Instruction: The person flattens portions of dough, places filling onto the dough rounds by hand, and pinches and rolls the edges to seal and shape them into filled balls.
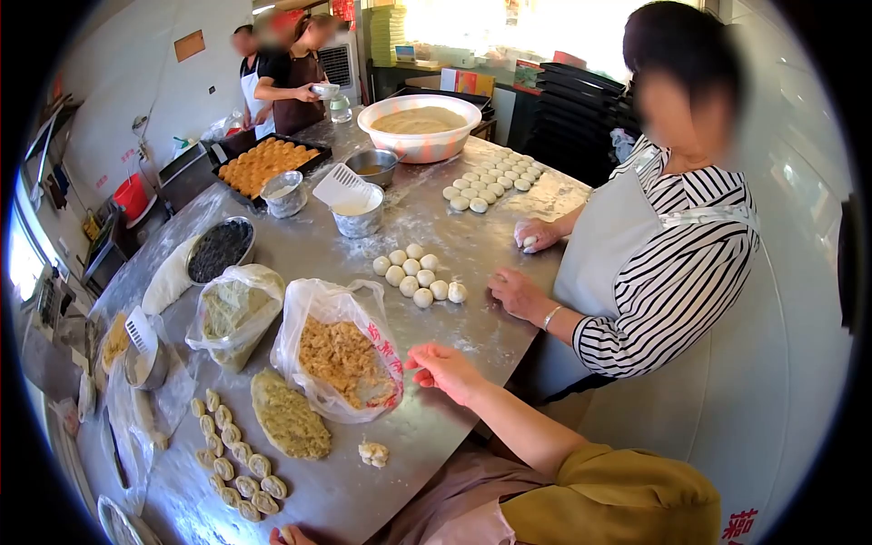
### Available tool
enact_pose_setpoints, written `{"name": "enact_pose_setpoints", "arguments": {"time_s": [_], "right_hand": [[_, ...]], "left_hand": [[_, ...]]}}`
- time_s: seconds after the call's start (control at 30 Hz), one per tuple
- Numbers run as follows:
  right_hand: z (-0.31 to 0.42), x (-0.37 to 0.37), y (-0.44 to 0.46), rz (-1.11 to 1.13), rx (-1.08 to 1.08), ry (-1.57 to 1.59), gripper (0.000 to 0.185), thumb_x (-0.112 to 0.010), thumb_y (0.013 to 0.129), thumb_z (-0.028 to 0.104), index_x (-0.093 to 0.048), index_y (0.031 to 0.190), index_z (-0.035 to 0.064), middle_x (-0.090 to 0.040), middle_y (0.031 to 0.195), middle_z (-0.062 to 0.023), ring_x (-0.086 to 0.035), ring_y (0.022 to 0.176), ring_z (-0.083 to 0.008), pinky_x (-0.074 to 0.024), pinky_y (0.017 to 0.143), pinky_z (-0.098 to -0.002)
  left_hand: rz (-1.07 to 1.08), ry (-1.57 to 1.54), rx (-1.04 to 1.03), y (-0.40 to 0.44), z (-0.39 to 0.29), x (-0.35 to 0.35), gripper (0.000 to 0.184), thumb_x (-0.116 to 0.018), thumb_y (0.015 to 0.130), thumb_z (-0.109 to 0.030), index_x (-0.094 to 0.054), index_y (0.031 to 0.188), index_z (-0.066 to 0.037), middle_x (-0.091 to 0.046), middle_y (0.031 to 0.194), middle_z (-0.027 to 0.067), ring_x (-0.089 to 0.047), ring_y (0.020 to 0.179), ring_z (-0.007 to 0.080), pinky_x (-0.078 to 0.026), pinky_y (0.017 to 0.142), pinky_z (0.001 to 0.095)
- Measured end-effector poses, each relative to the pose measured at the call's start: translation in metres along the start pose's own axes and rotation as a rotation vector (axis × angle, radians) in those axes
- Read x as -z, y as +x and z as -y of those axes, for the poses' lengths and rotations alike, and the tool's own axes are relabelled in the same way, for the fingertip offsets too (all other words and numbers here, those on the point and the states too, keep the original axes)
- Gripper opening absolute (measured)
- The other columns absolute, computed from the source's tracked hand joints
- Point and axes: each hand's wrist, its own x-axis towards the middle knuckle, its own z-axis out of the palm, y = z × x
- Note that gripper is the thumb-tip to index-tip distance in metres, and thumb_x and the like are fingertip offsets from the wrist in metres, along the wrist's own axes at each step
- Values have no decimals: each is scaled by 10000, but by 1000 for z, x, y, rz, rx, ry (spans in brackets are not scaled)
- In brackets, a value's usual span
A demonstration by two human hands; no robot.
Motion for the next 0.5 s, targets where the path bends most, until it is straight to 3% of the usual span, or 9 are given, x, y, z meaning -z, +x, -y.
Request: {"name": "enact_pose_setpoints", "arguments": {"time_s": [0.03,0.07,0.13,0.27,0.37,0.4,0.5], "right_hand": [[-2,-2,-1,16,1,-34,266,-533,952,302,-572,1104,87,-604,1028,-36,-545,768,-91,-466,697,-237],[-8,-3,0,14,24,-59,320,-525,946,365,-589,1098,91,-632,993,-9,-545,777,-92,-465,679,-245],[-9,-5,-2,19,22,-97,316,-524,947,359,-588,1100,90,-630,990,-8,-548,784,-91,-465,679,-244],[-13,-14,-6,13,9,-125,313,-526,947,351,-586,1094,81,-629,983,-9,-551,777,-91,-464,673,-242],[-17,-25,-7,68,3,-130,279,-541,946,332,-591,1070,88,-630,997,-17,-547,778,-79,-464,692,-231],[-18,-29,-8,84,27,-153,280,-541,946,330,-591,1067,82,-632,990,-21,-549,771,-80,-465,689,-229],[-28,-45,-5,147,96,-212,282,-541,945,319,-589,1049,62,-637,929,-23,-560,734,-81,-464,646,-225]], "left_hand": [[13,-5,5,-1,0,0,366,-675,825,-186,-557,1057,72,-609,970,212,-584,931,344,-481,826,412],[33,-314,111,-1,6,-4,321,-653,841,-189,-574,1025,63,-614,944,197,-586,918,323,-481,821,403],[69,-930,331,-1,16,-14,255,-609,874,-194,-608,962,45,-626,893,167,-589,894,283,-480,813,383],[508,-1564,569,5,17,-8,186,-537,912,-159,-631,897,0,-645,867,120,-588,843,218,-455,816,327],[574,-1636,378,-14,-30,3,184,-546,907,-166,-640,872,-11,-652,852,120,-602,858,252,-446,862,347],[530,-1403,186,-17,-19,-8,191,-571,895,-192,-641,956,-25,-655,950,139,-600,969,279,-426,928,403],[998,-2069,358,-10,-10,-23,314,-524,933,-136,-492,1219,-9,-562,1137,122,-543,1049,242,-436,937,350]]}}
